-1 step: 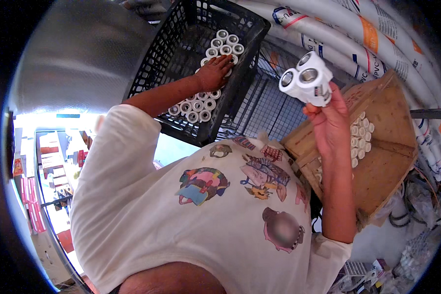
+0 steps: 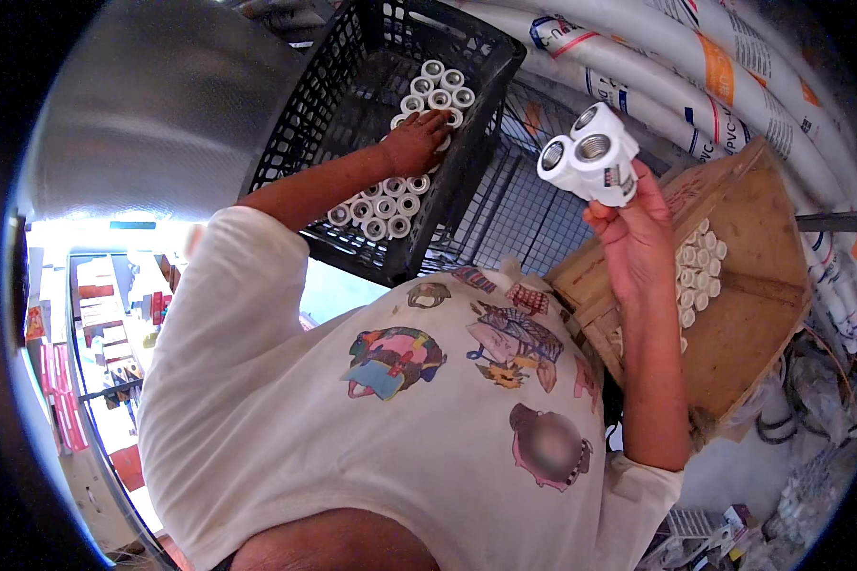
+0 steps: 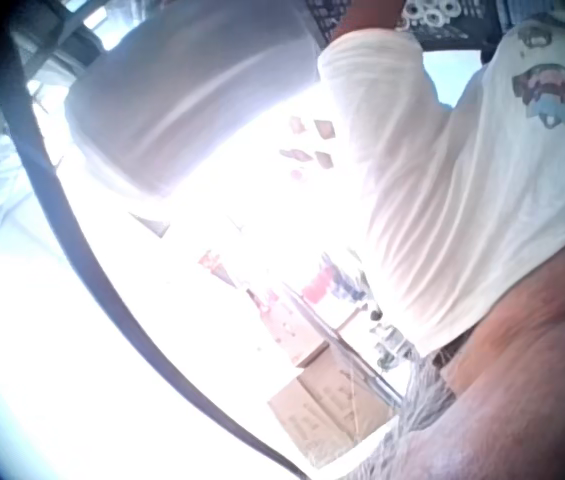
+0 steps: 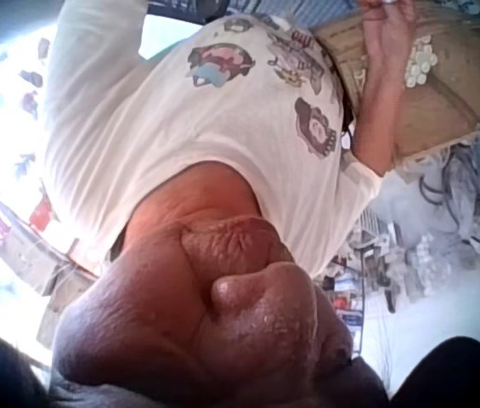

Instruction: The person transfers small white plastic pipe connectors from a wooden crate into a black plastic basket. They pick up the connectors by hand, often in small groups, and place them into the basket, arranging them in rows. The task is performed in a repetitive cycle of picking and placing.

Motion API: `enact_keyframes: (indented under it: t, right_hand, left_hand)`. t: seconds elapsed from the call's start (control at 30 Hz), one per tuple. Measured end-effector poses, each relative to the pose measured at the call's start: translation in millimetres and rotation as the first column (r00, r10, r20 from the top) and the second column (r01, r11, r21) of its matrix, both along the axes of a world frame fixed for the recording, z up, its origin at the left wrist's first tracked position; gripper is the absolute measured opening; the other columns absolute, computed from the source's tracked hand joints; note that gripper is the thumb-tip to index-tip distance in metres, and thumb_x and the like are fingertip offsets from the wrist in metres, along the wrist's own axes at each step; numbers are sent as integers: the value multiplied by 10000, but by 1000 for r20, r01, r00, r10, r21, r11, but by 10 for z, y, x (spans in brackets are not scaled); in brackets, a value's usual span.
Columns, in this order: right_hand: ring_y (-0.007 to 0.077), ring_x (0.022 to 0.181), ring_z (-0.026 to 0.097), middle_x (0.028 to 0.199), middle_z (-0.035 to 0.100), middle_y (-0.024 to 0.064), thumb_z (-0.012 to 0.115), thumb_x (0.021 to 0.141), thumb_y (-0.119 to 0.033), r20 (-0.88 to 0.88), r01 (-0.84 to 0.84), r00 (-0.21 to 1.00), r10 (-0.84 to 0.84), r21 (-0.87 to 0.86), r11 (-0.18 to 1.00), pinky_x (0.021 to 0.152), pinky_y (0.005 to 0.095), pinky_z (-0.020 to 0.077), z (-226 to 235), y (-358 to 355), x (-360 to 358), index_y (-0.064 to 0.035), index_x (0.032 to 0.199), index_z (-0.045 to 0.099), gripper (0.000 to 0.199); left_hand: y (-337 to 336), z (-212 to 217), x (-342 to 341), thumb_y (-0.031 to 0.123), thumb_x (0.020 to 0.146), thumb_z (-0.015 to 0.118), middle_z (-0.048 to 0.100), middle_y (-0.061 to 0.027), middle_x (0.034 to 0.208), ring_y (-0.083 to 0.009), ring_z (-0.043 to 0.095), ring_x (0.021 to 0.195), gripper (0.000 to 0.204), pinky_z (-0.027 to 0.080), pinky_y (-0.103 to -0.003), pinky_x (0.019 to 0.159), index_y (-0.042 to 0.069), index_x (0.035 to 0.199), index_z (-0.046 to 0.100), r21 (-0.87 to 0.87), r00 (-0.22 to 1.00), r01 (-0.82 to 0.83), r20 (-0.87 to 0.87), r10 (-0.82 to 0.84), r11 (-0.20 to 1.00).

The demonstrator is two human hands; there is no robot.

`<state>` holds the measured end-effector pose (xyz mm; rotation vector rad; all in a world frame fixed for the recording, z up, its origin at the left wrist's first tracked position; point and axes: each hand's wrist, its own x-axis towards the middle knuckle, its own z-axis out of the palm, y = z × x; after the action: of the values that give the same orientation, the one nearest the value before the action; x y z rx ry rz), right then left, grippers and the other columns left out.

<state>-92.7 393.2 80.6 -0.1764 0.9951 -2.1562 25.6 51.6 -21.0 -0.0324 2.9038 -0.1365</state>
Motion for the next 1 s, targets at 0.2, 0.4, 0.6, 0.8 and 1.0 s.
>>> enact_keyframes:
  t: [0.2, 0.4, 0.6, 0.8, 1.0]
  right_hand:
    - [117, 685, 575, 894, 598, 61, 558, 843, -70, 8, 42, 999, -42, 88, 995, 637, 264, 513, 8, -66, -20, -48, 1152, 469, 322]
    - [111, 689, 576, 895, 599, 60, 562, 844, -78, -21, 14, 1000, -12, 88, 996, 647, 272, 516, 42, -70, 2, -39, 1145, 468, 318]
    - [107, 698, 564, 897, 585, 55, 561, 844, -75, -28, 10, 1000, -8, 102, 995, 653, 269, 510, 107, -88, 39, -37, 1134, 470, 307]
    - [107, 708, 545, 894, 570, 43, 559, 856, -100, -68, 40, 997, -34, 90, 995, 650, 259, 488, 93, -111, 22, -35, 1127, 478, 291]
    - [114, 706, 548, 898, 586, 51, 553, 858, -96, -109, 72, 992, -61, 99, 993, 640, 254, 477, -20, -116, 8, -36, 1123, 493, 278]
  left_hand:
    - [312, 727, -206, 164, 778, 607, 543, -143, 1123, -297, 555, 991, 342, 458, -357, 827, 13, 1082, 571, 290, 1000, 5, -29, 4, 957]
    - [971, 1371, -222, 191, 796, 658, 553, -99, 1069, -193, 569, 921, 535, 481, -306, 782, 60, 1263, 433, 894, 961, 125, -217, 172, 430]
    - [1495, 1413, -308, 85, 801, 639, 517, -87, 1074, -113, 540, 924, 614, 479, -250, 777, 65, 1333, 333, 996, 986, 76, -68, 154, -46]
    - [1530, 1345, -363, 90, 761, 648, 571, -71, 938, -82, 518, 747, 542, 462, -214, 623, 23, 1258, 444, 987, 951, 137, -154, 268, 80]
    - [1400, 1323, -366, 93, 778, 634, 593, -66, 911, -94, 579, 708, 437, 483, -223, 627, 27, 1189, 502, 988, 966, 154, -155, 209, 18]
